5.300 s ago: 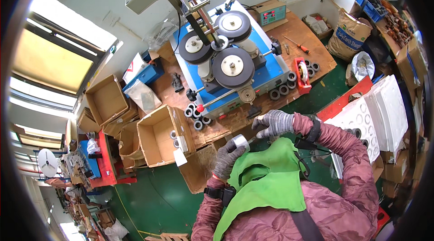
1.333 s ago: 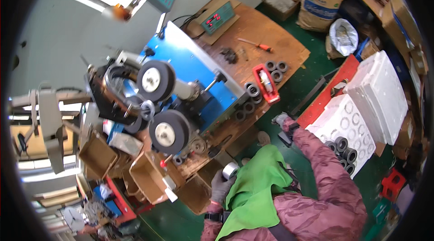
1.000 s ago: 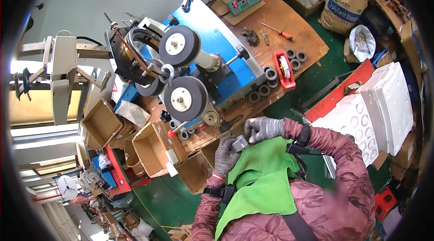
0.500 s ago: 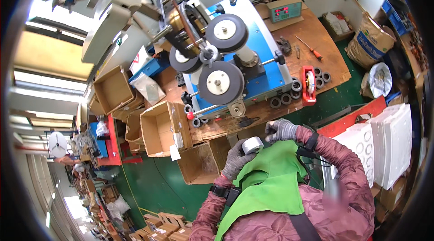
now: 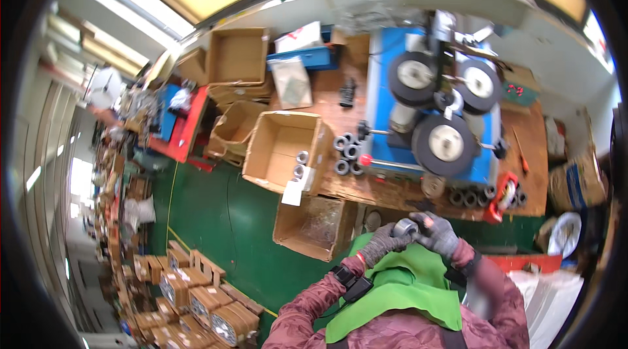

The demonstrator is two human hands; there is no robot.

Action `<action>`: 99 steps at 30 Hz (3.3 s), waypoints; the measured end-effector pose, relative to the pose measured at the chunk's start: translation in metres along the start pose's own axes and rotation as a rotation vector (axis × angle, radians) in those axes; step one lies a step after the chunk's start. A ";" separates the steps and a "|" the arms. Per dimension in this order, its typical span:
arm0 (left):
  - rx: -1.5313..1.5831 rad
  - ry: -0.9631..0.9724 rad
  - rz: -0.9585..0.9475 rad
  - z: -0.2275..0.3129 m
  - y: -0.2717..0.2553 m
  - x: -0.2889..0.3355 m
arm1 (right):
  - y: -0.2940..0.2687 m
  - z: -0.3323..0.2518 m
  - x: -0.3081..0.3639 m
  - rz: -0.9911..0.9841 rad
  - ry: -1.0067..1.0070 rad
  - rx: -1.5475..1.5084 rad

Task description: Operating a coil winding machine to wrap wire around metal cylinders, then taping the end and placing the finished parts in a tray.

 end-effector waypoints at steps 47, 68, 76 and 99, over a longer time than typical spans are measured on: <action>-0.720 0.488 -0.003 0.099 -0.260 -0.151 | 0.081 0.119 0.253 0.383 1.211 -0.091; -0.726 0.384 -0.157 -0.138 -0.039 -0.121 | 0.000 -0.020 0.566 1.038 1.423 0.507; -1.035 0.748 -0.505 -0.162 0.059 -0.095 | 0.101 0.006 0.633 1.056 1.891 0.103; -0.317 -0.477 0.299 -0.256 -0.306 -0.033 | 0.184 0.107 0.723 2.026 2.061 0.110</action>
Point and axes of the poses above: each hand's wrist, its own x-axis away from the middle knuckle, its own y-axis out of the palm, z = x × y, the point moved 8 cm from there along -x, towards the middle knuckle
